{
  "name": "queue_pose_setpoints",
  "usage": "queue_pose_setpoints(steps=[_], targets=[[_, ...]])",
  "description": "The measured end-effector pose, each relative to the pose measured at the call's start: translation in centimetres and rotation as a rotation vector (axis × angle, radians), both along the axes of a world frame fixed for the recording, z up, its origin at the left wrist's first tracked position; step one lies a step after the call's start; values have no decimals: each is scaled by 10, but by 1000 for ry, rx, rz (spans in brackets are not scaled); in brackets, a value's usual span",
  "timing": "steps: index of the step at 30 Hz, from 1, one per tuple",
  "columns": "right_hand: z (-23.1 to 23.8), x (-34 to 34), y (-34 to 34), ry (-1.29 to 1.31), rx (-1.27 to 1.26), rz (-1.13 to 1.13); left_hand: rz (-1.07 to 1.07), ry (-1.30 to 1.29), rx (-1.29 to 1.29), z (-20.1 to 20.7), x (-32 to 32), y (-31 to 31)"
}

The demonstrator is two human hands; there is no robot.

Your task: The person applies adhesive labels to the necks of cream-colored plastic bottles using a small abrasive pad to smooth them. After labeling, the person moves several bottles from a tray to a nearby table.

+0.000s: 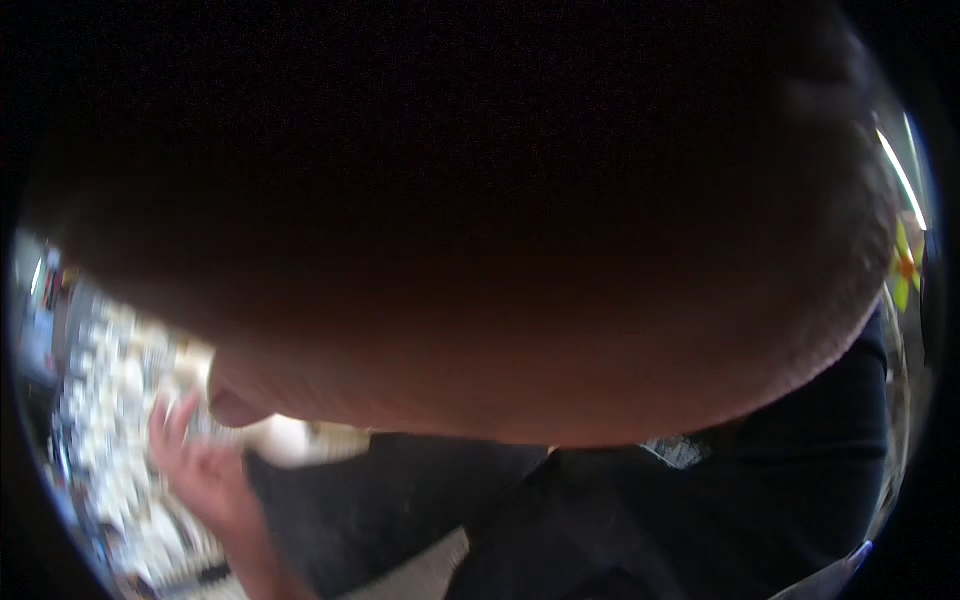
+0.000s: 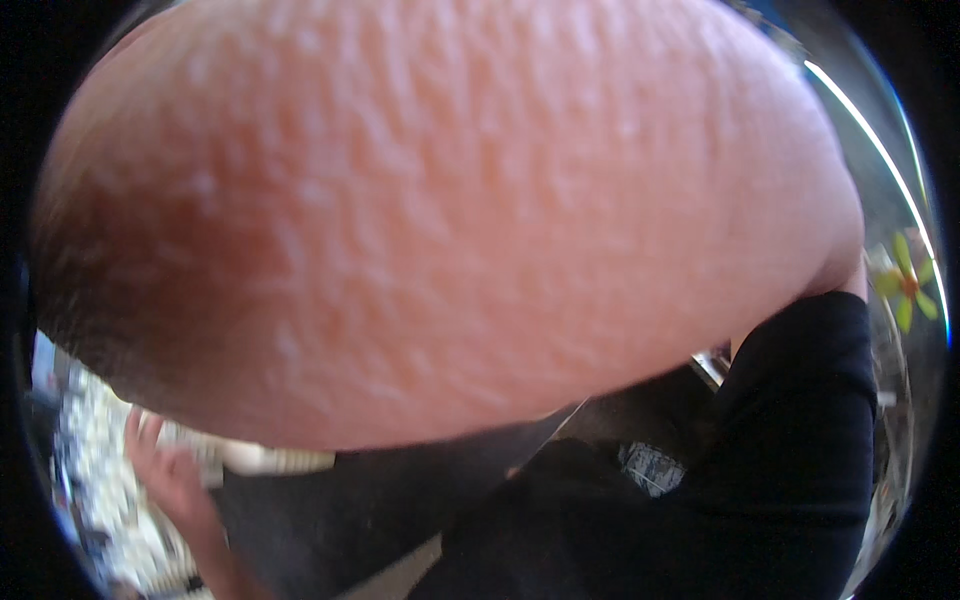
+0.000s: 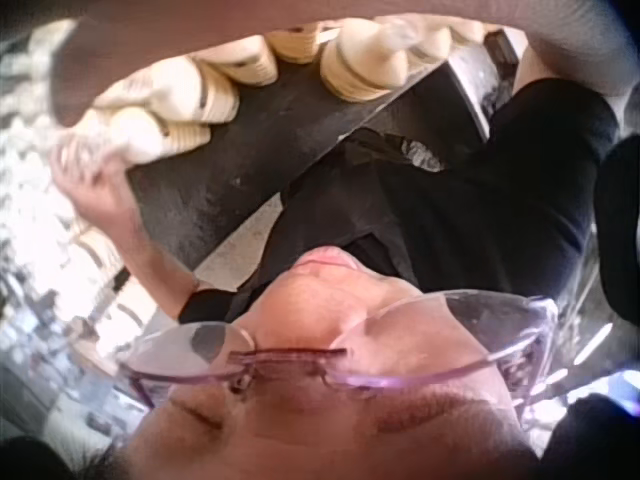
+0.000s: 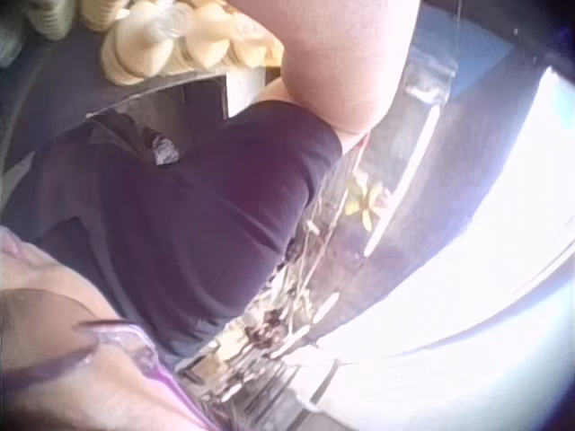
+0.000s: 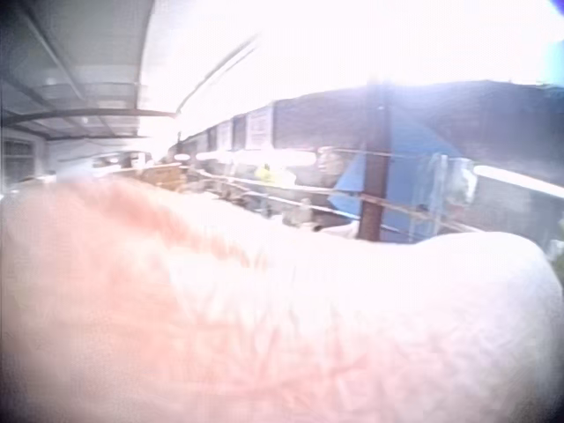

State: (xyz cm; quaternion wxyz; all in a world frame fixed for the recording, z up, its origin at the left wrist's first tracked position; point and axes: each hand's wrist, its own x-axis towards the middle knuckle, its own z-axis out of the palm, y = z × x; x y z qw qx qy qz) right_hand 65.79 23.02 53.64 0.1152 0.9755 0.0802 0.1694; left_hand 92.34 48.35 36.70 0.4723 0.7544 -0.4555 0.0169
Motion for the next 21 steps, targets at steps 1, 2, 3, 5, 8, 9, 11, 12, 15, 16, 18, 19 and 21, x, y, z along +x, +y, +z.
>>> queue_pose_setpoints(steps=[1,2,3,5,8,9,11,12,15,16,18,19,21], targets=[[7,1,-16,-58,-7,41,205,-30,-139,6,-5,39],[19,-35,-8,-86,-88,-82,213,11,-343,-7,2,29],[22,-48,-31,-155,-81,-95,291,-66,-398,2,-9,40],[26,-109,-47,-274,-142,-285,178,-391,-398,13,-28,12],[13,-180,-96,-515,-144,-412,153,-377,-408,23,-77,27],[6,-206,-113,-588,-120,-449,-23,-277,-414,23,-100,28],[-24,-264,-155,-703,5,-540,-587,287,-192,34,-146,17],[-41,-290,-167,-750,106,-556,-891,287,4,29,-164,-5],[-133,-380,-232,-910,256,-773,-1259,230,515,4,-244,-65],[-165,-418,-252,-911,317,-867,-1242,312,548,-5,-277,-86],[-246,-485,-297,-942,481,-1085,-1278,527,642,-15,-325,-123],[-285,-499,-309,-906,573,-1232,-1232,750,633,-27,-345,-128],[-351,-498,-326,-827,680,-1345,-1155,1074,627,-47,-380,-143]])
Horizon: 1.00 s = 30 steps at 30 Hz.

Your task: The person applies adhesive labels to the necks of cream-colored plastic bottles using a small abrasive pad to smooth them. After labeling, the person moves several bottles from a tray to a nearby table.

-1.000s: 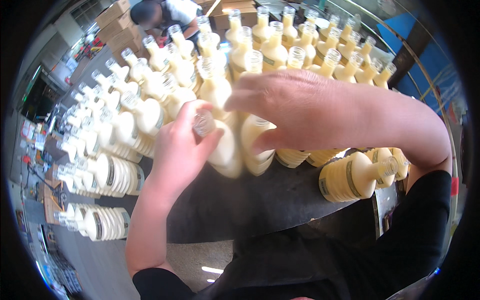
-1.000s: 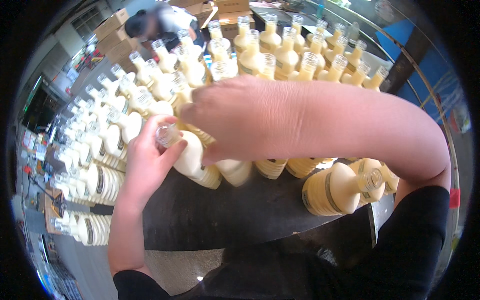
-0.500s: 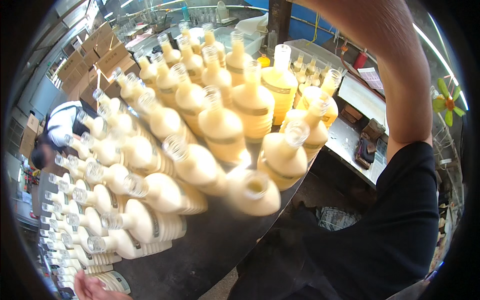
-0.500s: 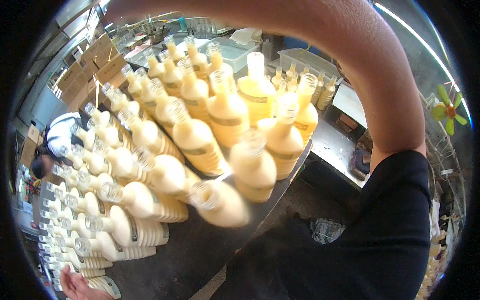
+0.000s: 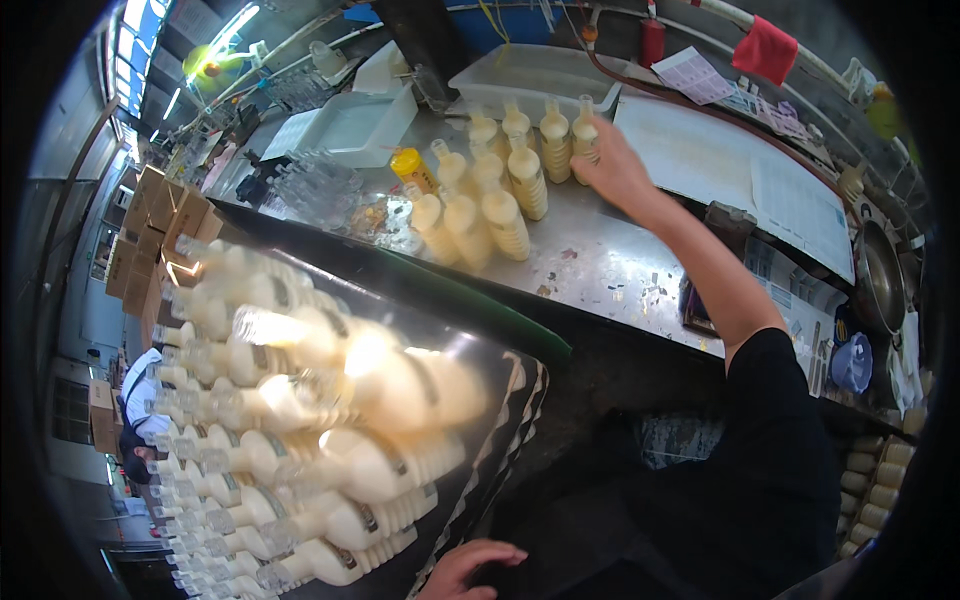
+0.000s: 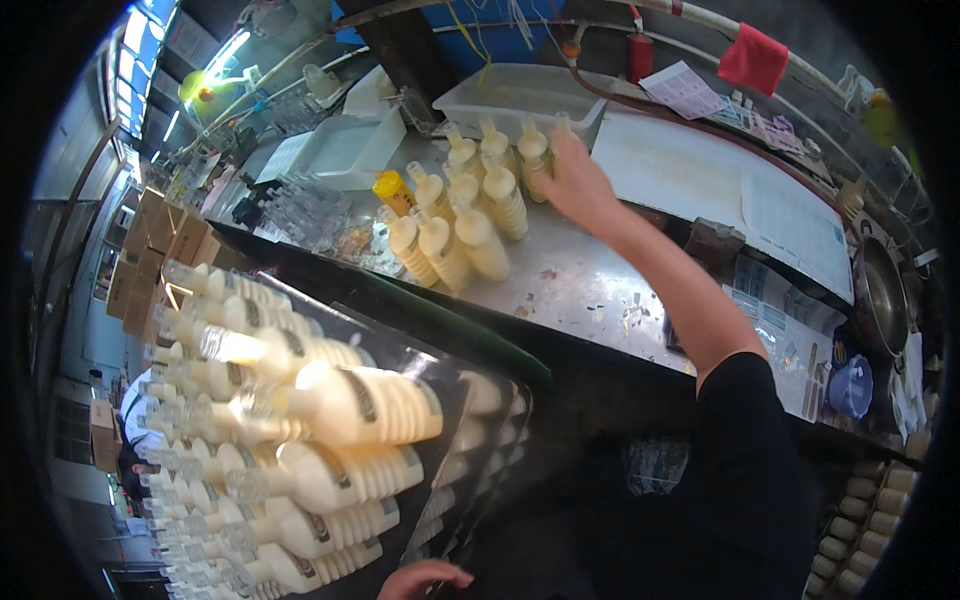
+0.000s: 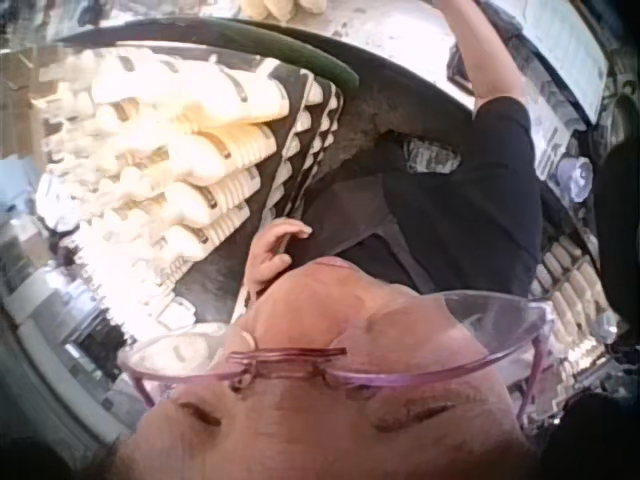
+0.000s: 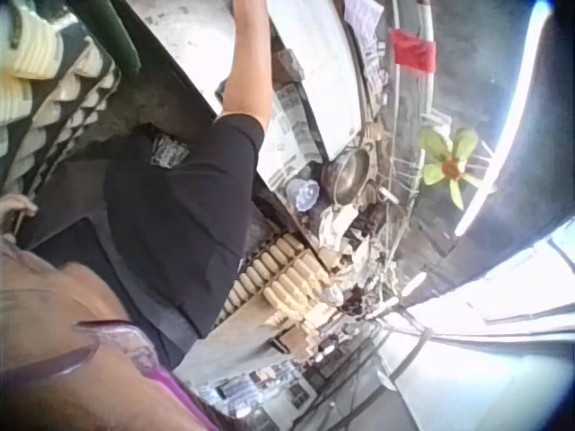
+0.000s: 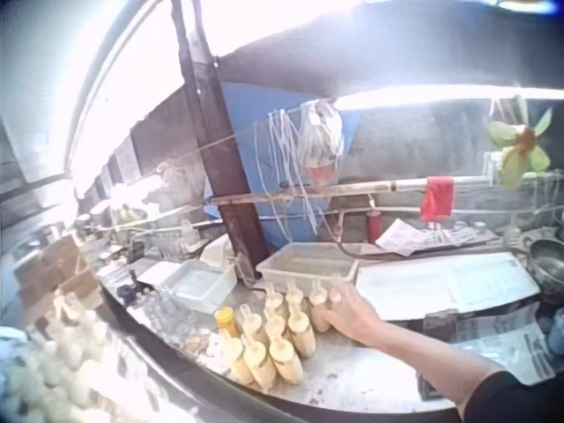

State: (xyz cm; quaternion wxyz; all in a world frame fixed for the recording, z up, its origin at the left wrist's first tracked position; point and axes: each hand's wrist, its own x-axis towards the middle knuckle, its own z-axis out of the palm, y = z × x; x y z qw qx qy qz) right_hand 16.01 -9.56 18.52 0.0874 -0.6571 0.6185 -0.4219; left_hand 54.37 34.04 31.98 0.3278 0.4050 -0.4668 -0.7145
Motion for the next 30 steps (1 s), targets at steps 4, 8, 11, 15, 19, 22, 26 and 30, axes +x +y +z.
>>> queue_pose_setpoints(steps=[4,8,11,15,19,22,26,30], targets=[[-57,6,-21,-34,88,152,-357,-57,-26,-67,-39,-78],[-62,37,-85,-34,78,205,-430,-57,52,-79,-95,-146],[-83,40,-141,-24,194,277,-406,-155,-106,-79,-129,-188],[-90,66,-156,-287,290,157,-246,-272,-117,-74,-151,-211],[-88,73,-161,-392,119,216,-43,-388,-237,-76,-171,-232],[-72,80,-169,-318,-130,405,127,-452,-341,-81,-190,-250],[-81,98,-190,-34,170,516,378,-451,-427,-86,-224,-288],[-96,75,-185,-171,239,417,709,-392,-392,-102,-252,-345]])
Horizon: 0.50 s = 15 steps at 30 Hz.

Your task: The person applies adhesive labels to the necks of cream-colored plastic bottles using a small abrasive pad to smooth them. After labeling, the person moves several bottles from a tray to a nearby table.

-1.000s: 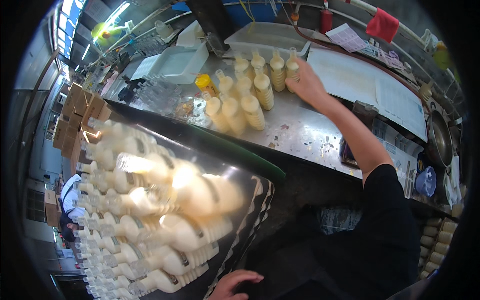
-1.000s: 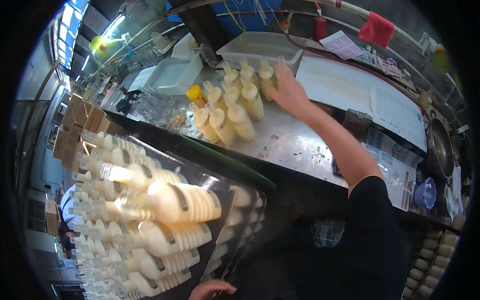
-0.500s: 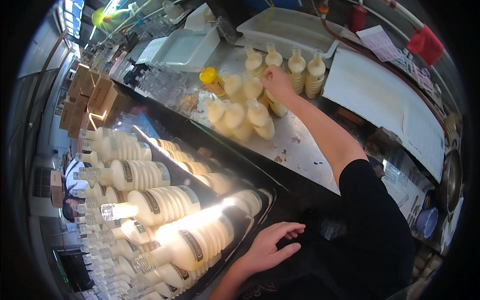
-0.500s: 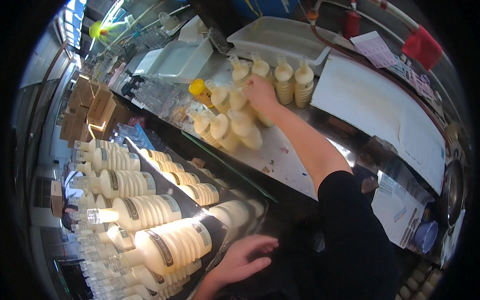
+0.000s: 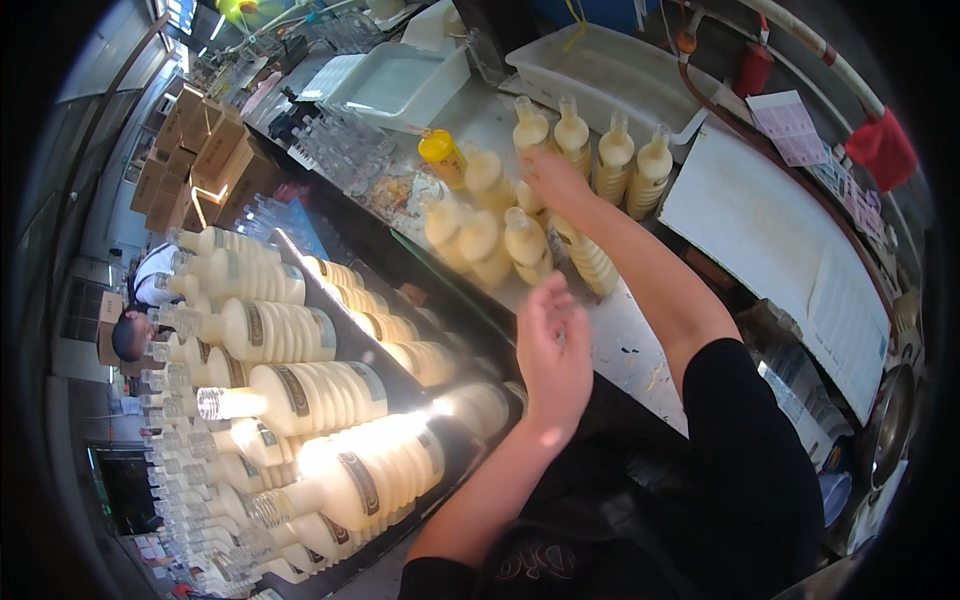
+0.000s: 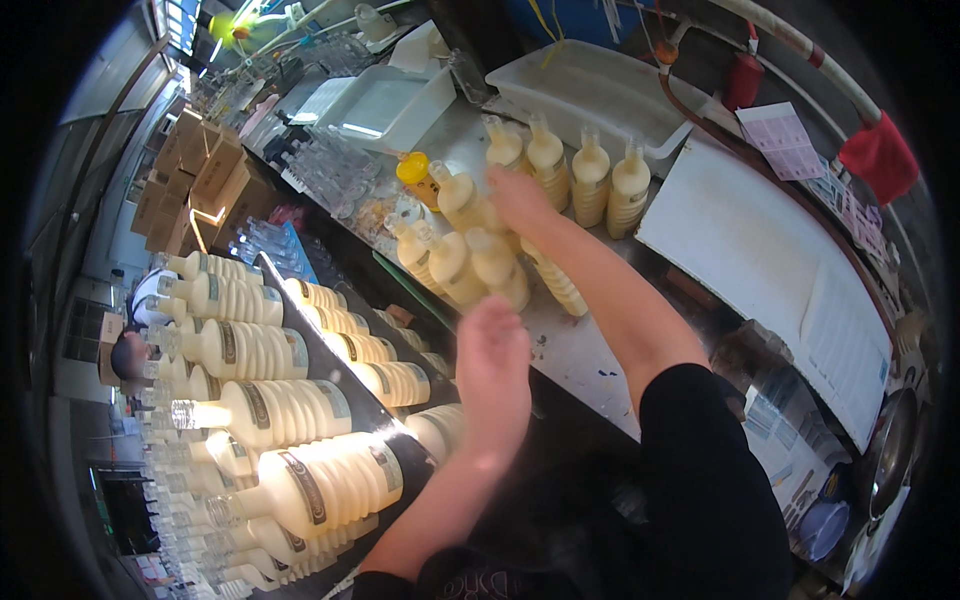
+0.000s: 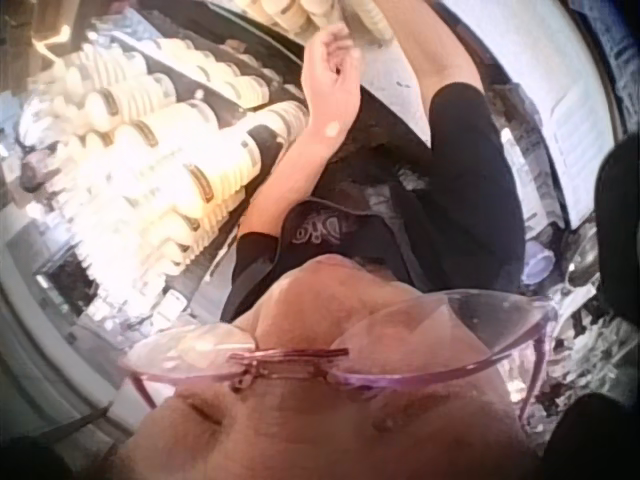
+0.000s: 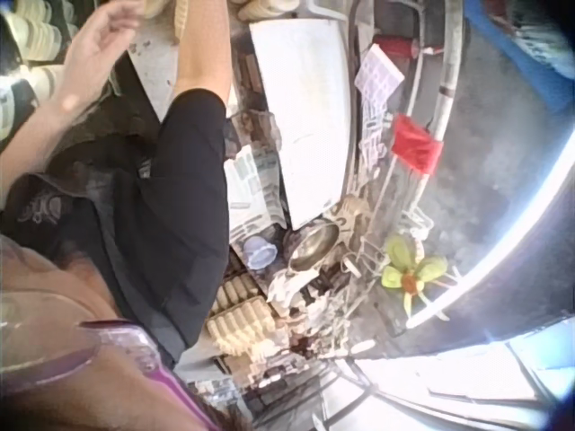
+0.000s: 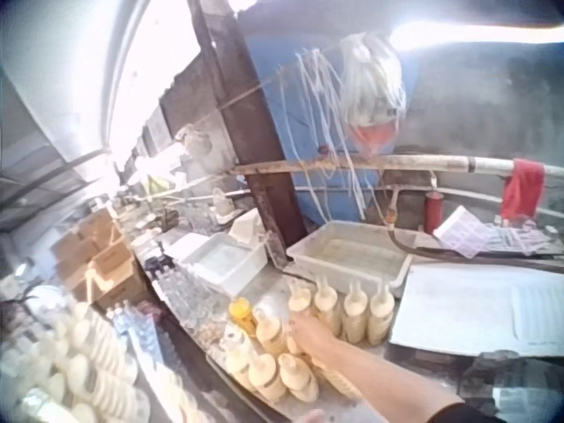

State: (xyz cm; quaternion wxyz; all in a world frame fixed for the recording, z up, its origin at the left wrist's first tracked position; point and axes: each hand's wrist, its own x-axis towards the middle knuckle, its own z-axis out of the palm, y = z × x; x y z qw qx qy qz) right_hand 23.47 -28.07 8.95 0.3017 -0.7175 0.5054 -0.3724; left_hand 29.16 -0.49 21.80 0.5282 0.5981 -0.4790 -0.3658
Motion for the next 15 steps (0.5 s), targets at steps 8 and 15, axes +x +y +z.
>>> queue_pose_setpoints(steps=[8,15], targets=[[43,-67,94,51,-57,-70,296,-509,-121,-72,7,-108],[55,-116,151,213,56,65,171,-527,209,-96,36,-159]])
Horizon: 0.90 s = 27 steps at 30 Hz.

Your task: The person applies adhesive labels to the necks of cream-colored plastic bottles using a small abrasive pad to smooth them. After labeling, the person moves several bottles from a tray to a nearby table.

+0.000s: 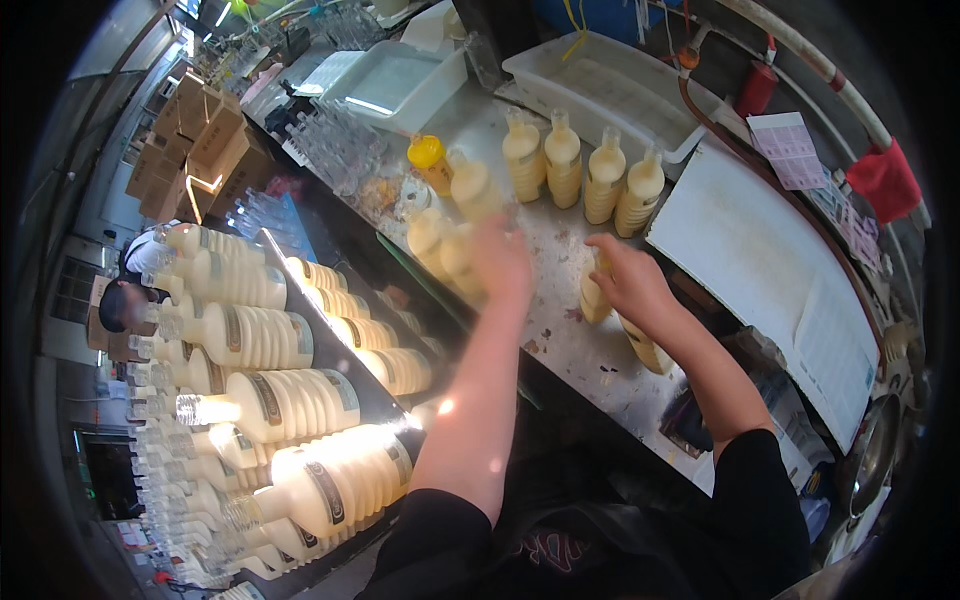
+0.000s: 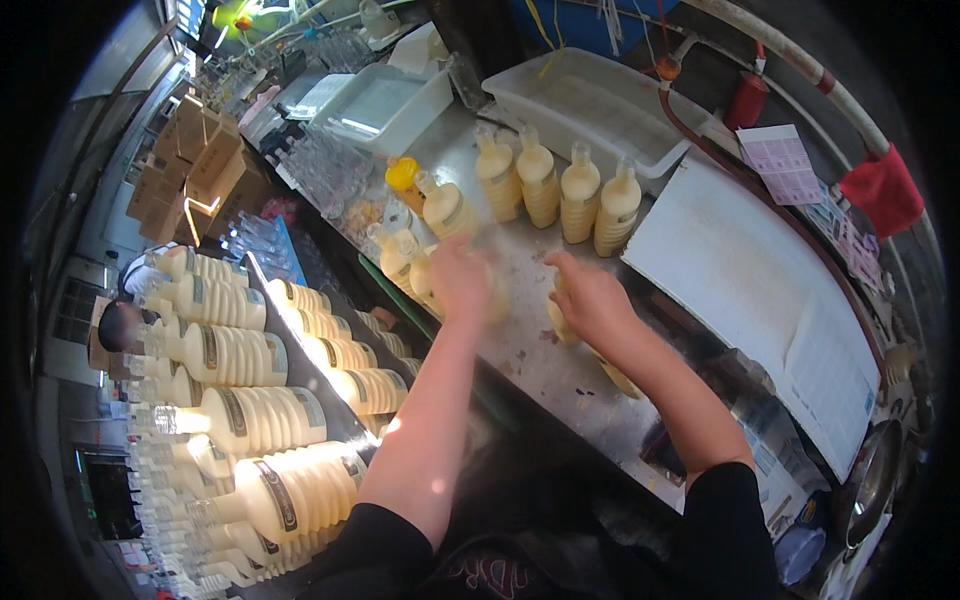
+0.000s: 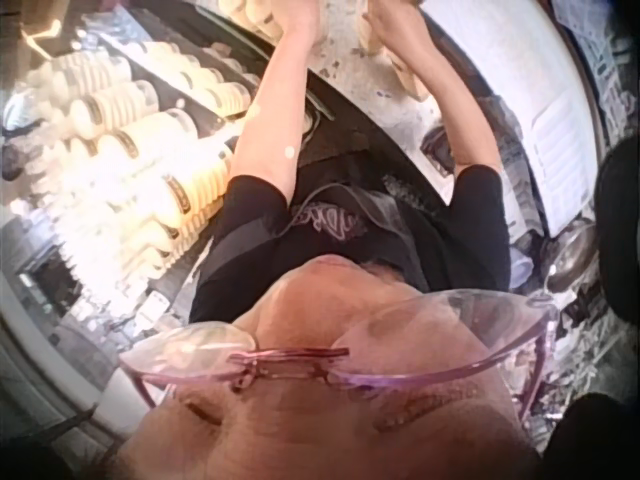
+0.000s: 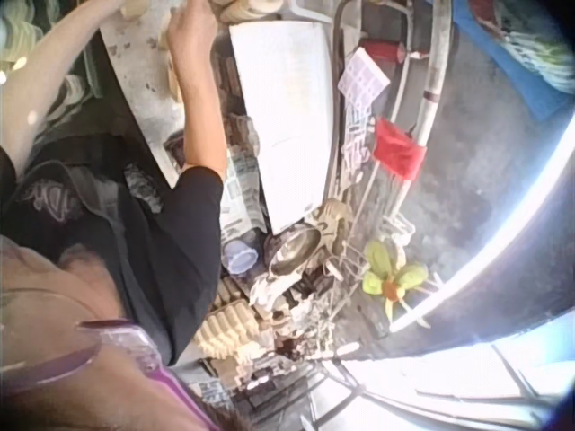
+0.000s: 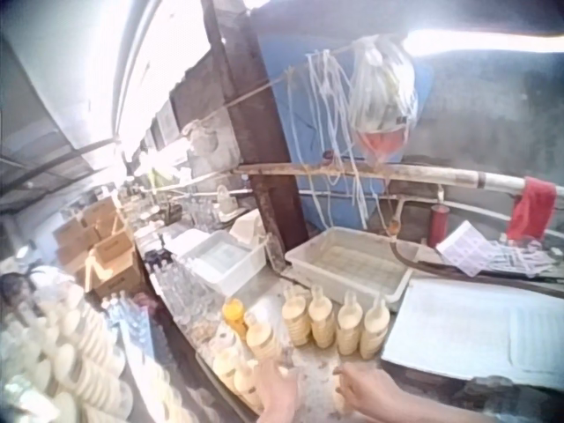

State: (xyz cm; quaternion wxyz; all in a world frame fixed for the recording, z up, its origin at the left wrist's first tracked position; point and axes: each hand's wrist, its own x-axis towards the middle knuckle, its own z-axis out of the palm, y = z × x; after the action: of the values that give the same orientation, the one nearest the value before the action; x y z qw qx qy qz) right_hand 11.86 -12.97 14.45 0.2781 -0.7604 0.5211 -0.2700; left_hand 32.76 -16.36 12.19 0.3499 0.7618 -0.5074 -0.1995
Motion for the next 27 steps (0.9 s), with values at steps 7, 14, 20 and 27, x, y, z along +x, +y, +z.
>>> queue_pose_setpoints(steps=[7,14,20,27], targets=[[-19,-21,25,15,29,-54,407,-122,-358,-15,26,-1],[-13,-13,26,-36,-11,-38,86,-207,57,-25,66,-6],[-32,-17,25,-39,-125,-79,73,-236,-158,6,21,61],[-43,-35,46,-105,-112,-226,-8,78,-176,68,-13,134]])
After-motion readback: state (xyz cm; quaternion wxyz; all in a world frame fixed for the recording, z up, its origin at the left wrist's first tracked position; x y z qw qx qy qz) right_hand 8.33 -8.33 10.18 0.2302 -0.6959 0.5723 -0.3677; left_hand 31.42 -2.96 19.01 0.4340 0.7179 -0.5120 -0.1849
